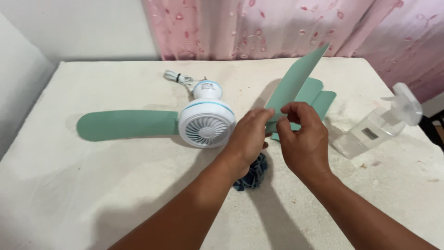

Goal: The person wipes a light green fan blade with a cloth, then attaches multiple fan blades to the fan motor housing one by one. The person handles the fan blades and the fan motor, aligning and securing each blade to the central hub.

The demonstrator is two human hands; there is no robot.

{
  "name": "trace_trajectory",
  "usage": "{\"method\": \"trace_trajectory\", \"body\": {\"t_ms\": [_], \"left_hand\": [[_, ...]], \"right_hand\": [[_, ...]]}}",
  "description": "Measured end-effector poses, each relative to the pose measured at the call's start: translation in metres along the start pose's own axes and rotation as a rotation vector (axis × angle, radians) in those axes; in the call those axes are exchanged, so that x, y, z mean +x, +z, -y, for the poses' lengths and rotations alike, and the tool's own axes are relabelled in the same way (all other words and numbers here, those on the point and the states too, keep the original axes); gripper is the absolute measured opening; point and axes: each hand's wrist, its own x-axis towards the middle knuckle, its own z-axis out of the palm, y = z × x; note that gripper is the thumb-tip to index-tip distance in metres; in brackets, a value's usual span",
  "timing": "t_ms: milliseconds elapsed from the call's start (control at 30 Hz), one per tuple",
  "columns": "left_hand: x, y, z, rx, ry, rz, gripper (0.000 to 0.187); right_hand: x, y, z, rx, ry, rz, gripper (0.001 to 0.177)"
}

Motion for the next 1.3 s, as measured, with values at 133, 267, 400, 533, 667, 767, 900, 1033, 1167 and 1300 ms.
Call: {"method": "trace_trajectory", "body": {"t_ms": [133, 267, 400, 533, 667, 767, 900, 1033, 1167, 1300], "left_hand": [[-0.011, -0.012, -0.014, 0.03, 0.094, 0.077, 0.067], [-0.017, -0.024, -0.02, 0.028, 0.149, 0.088, 0.074], [-0.022, -0.037, -0.019, -0.038, 0.196, 0.071, 0.074], [-0.026, -0.051, -0.019, -0.169, 0.2, 0.072, 0.062], [-0.034, -0.067, -0.022, -0.12, 0.143, -0.008, 0.055], [-0.039, -0.076, -0.026, -0.043, 0.088, -0.095, 0.057], [-0.045, -0.088, -0.028, -0.101, 0.057, -0.136, 0.055], [-0.049, -0.094, -0.022, -0.089, 0.101, -0.124, 0.061], [-0.05, -0.096, -0.016, -0.055, 0.143, -0.129, 0.065], [-0.052, -0.101, -0.016, 0.008, 0.088, -0.131, 0.057]], "right_hand": [[0.0, 0.01, 0.033, 0.015, -0.039, 0.009, 0.021], [0.003, 0.019, 0.058, 0.049, -0.128, 0.025, 0.025], [0.001, 0.027, 0.069, 0.102, -0.194, 0.042, 0.035], [-0.003, 0.032, 0.071, 0.075, -0.358, 0.055, 0.037], [-0.005, 0.036, 0.071, 0.125, -0.31, 0.149, 0.037], [-0.003, 0.039, 0.072, 0.152, -0.205, 0.228, 0.032], [0.005, 0.039, 0.075, 0.105, 0.019, 0.31, 0.041], [0.012, 0.04, 0.078, 0.287, 0.424, 0.543, 0.048], [0.017, 0.042, 0.079, 0.558, 0.578, 0.686, 0.047], [0.018, 0.044, 0.078, 0.67, 0.59, 0.686, 0.039]]}}
